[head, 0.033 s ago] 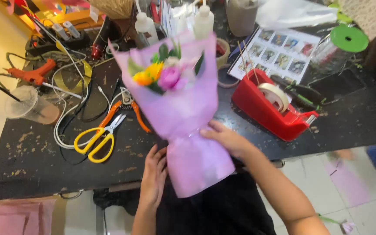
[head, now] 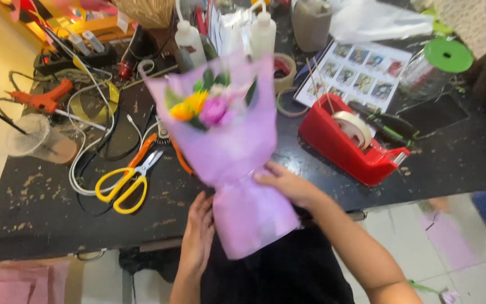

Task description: The person wraps a bouquet of flowers in purple paper and secures it with tape. They then use wire cutters to cut a piece of silver wire from a spool and bend it into a loop.

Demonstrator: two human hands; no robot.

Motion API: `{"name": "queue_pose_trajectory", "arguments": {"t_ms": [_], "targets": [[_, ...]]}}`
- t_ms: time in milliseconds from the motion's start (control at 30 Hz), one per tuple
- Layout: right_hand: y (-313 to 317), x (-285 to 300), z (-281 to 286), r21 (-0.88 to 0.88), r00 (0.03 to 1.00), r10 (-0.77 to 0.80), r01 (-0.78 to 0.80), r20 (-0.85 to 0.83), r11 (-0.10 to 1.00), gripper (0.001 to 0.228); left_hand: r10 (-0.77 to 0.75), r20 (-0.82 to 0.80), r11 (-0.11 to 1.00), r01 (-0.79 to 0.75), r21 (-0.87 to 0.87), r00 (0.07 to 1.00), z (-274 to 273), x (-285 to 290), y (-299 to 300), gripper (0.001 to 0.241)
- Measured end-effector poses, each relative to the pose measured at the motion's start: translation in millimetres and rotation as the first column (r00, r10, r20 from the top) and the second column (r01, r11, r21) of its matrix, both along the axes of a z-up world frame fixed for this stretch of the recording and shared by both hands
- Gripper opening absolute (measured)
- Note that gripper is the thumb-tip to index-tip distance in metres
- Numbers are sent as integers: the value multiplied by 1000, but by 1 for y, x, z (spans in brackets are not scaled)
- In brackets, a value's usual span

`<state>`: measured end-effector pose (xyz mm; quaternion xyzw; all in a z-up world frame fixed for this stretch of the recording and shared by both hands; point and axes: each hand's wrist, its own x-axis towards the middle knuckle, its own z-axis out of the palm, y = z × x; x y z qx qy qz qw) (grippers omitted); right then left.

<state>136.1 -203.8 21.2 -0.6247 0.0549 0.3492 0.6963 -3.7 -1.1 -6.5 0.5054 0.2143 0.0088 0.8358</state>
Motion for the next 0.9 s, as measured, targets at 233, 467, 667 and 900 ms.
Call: {"name": "queue_pose_trajectory", "arguments": {"t_ms": [233, 467, 667, 900], "targets": [[-3, 9, 9, -289, 904, 406, -357, 131, 888, 69, -184, -16, 935, 180, 305, 983, -31, -5, -3, 80], [-41, 16, 31, -534, 778, 610, -454, 153, 713, 102, -202, -26, 963, 204, 178, 979, -52, 14, -2, 78], [-124, -3, 18, -548, 565, 719, -480, 404, 685, 84, -141, 119, 943, 97, 318, 983, -97, 25, 12, 67], [-330, 31, 57, -165, 535, 154, -27, 831, 986, 78, -63, 184, 663, -97, 742, 981, -107, 32, 56, 72]]}}
